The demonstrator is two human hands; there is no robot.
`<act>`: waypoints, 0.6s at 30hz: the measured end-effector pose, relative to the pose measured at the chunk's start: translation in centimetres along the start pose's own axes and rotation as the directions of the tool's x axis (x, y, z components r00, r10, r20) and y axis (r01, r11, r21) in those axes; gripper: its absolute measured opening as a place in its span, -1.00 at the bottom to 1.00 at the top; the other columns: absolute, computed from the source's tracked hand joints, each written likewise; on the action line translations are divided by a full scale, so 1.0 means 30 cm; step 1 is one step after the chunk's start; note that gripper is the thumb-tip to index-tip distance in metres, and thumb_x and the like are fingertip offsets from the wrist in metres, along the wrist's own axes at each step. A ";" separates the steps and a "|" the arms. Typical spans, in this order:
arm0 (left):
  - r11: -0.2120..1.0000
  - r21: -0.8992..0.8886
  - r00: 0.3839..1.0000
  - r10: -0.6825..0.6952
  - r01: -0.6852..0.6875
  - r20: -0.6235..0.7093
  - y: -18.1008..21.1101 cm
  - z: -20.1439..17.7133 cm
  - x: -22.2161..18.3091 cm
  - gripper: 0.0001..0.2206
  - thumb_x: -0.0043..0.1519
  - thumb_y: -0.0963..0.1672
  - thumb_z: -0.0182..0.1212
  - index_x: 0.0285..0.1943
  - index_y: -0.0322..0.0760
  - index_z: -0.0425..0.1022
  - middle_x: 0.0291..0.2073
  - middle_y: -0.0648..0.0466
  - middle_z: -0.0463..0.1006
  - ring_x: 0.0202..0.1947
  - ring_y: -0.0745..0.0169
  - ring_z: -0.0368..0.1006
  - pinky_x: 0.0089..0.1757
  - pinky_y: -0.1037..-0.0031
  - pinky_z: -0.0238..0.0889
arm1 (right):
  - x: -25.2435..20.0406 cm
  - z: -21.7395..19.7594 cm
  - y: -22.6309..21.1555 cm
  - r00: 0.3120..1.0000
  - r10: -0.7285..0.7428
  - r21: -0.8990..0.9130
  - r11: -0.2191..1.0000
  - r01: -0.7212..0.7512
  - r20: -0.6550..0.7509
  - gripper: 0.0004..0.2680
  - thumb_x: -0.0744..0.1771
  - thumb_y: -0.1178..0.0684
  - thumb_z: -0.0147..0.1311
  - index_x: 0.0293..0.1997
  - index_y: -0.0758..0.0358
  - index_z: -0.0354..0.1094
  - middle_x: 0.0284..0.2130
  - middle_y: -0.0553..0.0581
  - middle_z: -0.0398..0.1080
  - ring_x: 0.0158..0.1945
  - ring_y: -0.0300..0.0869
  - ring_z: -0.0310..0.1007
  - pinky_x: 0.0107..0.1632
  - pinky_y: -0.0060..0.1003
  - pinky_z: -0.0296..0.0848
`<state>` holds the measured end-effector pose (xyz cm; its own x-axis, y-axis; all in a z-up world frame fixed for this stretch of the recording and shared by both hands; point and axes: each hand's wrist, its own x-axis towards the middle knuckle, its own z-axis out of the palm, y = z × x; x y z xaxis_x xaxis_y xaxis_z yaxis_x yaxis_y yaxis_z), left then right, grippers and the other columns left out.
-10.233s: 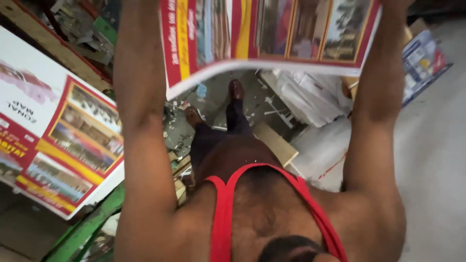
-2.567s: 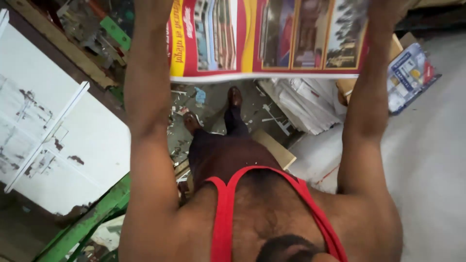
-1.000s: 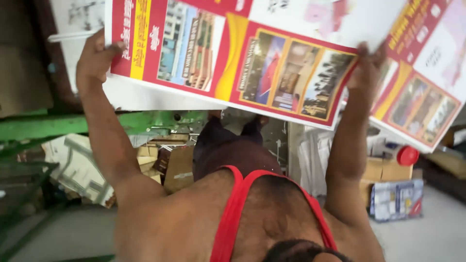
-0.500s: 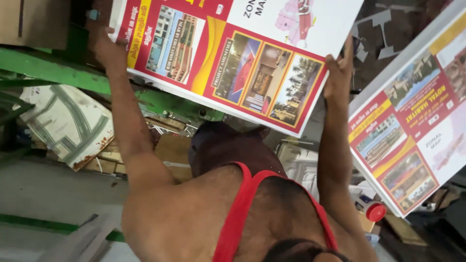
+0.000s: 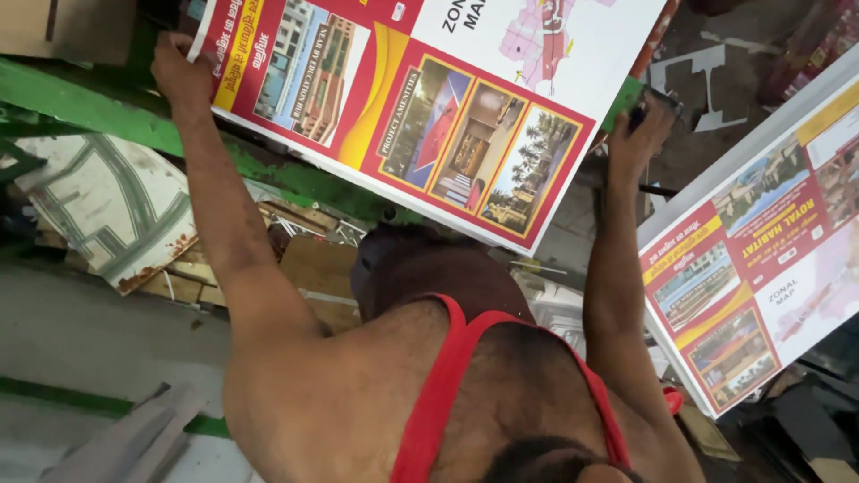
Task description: Organizing and stacking large printed posters or flyers on a production floor.
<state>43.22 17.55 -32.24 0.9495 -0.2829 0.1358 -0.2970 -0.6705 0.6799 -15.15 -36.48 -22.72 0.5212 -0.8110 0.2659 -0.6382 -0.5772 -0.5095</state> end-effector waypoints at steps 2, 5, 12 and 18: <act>0.999 -0.026 0.999 -0.041 0.042 0.019 0.015 -0.009 0.005 -0.63 0.04 -0.22 0.60 -0.04 -0.34 0.50 -0.24 -0.06 0.68 -0.24 0.00 0.64 -0.18 0.27 0.48 | -0.017 0.000 0.070 0.984 -0.175 -0.164 0.972 0.170 -0.016 -0.61 0.34 0.15 0.29 0.30 0.33 0.24 0.21 0.48 0.24 0.27 0.35 0.19 0.29 0.19 0.19; 1.000 0.019 0.999 -0.013 0.014 -0.033 -0.043 0.023 -0.001 -0.55 0.01 -0.26 0.51 0.08 -0.37 0.45 -0.17 -0.07 0.67 -0.13 -0.03 0.63 -0.10 0.25 0.46 | -0.041 -0.067 0.010 0.988 -0.148 -0.109 0.982 0.152 0.040 -0.56 0.34 0.19 0.21 0.40 0.31 0.15 0.28 0.43 0.20 0.37 0.35 0.19 0.38 0.18 0.24; 0.935 -0.050 0.922 0.335 -0.350 -0.193 0.578 -0.122 -0.290 -0.57 0.32 -0.30 0.27 0.38 -0.49 0.30 0.21 -0.27 0.41 0.23 -0.21 0.45 0.17 0.19 0.40 | 0.000 -0.121 -0.001 0.992 -0.111 -0.260 0.958 0.124 0.061 -0.46 0.37 0.04 0.25 0.53 0.26 0.04 0.37 0.49 0.15 0.40 0.43 0.12 0.31 0.23 0.20; 0.757 -0.617 0.938 0.336 -0.214 0.087 0.994 -0.050 -0.598 -0.74 0.53 -0.12 0.07 0.26 -0.46 0.40 0.00 -0.09 0.53 0.03 0.14 0.54 0.11 0.36 0.44 | -0.001 0.000 0.337 0.975 -0.212 -0.356 0.918 0.176 -0.063 -0.44 0.25 0.13 0.11 0.45 0.42 0.11 0.30 0.62 0.15 0.31 0.46 0.14 0.34 0.17 0.24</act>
<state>17.47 3.67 -13.31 0.7818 -0.5504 0.2928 -0.3652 -0.0237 0.9306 -21.62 -42.30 -27.88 0.6079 -0.6747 0.4186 -0.6953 -0.7069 -0.1297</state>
